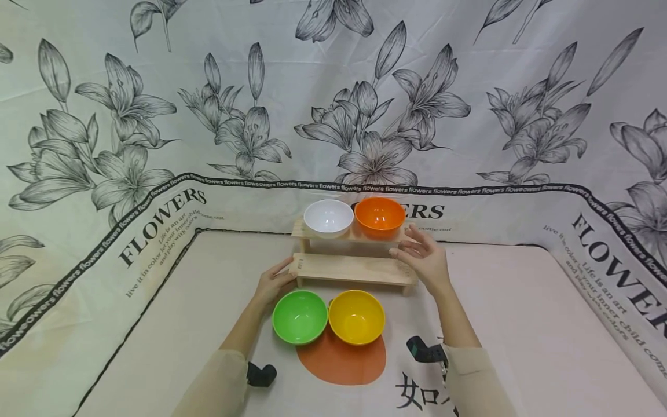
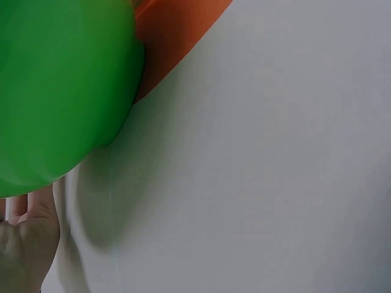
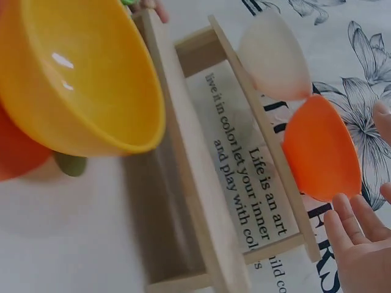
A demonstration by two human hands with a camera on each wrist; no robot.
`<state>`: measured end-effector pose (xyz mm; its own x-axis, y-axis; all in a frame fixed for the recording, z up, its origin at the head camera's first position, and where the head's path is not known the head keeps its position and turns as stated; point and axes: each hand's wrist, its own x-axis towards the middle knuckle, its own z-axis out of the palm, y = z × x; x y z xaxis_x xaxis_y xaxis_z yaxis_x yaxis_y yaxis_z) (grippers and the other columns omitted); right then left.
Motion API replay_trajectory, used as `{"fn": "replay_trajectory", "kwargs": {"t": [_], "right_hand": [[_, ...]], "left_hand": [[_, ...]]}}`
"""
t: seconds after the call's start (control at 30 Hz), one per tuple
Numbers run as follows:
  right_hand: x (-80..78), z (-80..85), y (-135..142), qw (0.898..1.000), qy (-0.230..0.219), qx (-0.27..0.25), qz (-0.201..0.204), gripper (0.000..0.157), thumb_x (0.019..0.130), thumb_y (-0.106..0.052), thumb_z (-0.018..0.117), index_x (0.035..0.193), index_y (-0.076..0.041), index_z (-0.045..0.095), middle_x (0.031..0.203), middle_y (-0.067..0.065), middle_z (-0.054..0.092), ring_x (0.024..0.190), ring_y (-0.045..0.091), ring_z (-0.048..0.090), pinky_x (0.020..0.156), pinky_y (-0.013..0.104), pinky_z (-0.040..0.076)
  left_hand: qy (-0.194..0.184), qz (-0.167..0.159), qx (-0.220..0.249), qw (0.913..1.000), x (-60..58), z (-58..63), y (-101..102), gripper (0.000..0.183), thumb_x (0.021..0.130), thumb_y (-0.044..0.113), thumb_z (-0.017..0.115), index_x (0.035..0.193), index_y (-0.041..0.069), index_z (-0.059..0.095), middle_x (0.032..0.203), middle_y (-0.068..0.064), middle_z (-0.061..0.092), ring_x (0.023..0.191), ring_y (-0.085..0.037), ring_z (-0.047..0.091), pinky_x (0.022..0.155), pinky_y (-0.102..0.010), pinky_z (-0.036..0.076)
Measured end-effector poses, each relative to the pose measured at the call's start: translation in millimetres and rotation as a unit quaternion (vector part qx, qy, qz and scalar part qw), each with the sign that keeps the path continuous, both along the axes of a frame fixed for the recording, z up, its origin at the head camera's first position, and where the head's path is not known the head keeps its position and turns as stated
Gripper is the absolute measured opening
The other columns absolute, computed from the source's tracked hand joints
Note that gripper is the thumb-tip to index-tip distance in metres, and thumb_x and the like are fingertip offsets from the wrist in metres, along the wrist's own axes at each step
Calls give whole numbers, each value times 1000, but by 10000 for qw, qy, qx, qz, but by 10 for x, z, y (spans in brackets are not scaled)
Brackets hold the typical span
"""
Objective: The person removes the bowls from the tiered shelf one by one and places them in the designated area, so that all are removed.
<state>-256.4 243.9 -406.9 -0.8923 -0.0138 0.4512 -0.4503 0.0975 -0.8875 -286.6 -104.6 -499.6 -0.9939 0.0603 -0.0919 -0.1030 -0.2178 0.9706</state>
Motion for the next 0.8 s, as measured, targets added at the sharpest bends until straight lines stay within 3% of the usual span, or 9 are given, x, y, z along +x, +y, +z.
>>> {"fn": "replay_trajectory", "kwargs": {"t": [0.1, 0.13, 0.33, 0.5, 0.6, 0.8], "right_hand": [[-105, 73, 38, 9998, -159, -84, -15, 71, 79, -7, 75, 139, 5, 39, 131, 31, 45, 101, 7, 61, 83, 13, 53], [-108, 130, 25, 9993, -306, 119, -152, 71, 81, -8, 74, 139, 7, 37, 132, 35, 42, 102, 8, 60, 83, 13, 53], [-263, 202, 60, 9931, -898, 659, -376, 73, 85, -14, 70, 145, 0, 30, 138, 28, 42, 112, 19, 56, 87, 11, 49], [-367, 218, 56, 9897, -1205, 745, -210, 75, 86, -16, 70, 147, -3, 27, 142, 25, 38, 121, 33, 51, 98, 25, 46], [-431, 213, 47, 9879, -1295, 846, -124, 76, 86, -18, 70, 147, -5, 28, 143, 24, 38, 120, 32, 52, 99, 29, 45], [-503, 235, 22, 9850, -1424, 978, 8, 77, 85, -20, 71, 148, -8, 28, 141, 24, 40, 116, 28, 53, 98, 26, 47]], "left_hand": [[-33, 38, -26, 10000, 4, 8, 3, 55, 84, -2, 65, 136, 4, 48, 131, -27, 49, 120, -35, 52, 93, -31, 52], [-48, 49, -21, 10000, 3, 9, 5, 55, 84, -3, 65, 135, 5, 48, 131, -27, 50, 120, -34, 53, 93, -31, 53], [-44, 54, -14, 10000, 4, 4, 6, 55, 84, -2, 65, 136, 4, 48, 132, -27, 49, 120, -34, 52, 93, -31, 53], [-26, 23, 54, 10000, 6, 5, 4, 54, 85, -4, 63, 136, 3, 47, 132, -28, 49, 120, -36, 52, 93, -31, 53], [-28, 14, 64, 10000, 6, 7, 1, 54, 85, -4, 63, 136, 3, 47, 132, -28, 49, 120, -36, 51, 93, -31, 52], [10, 12, 48, 10000, 9, 10, 4, 54, 85, -2, 64, 136, 4, 47, 132, -27, 49, 120, -35, 52, 93, -32, 53]]}}
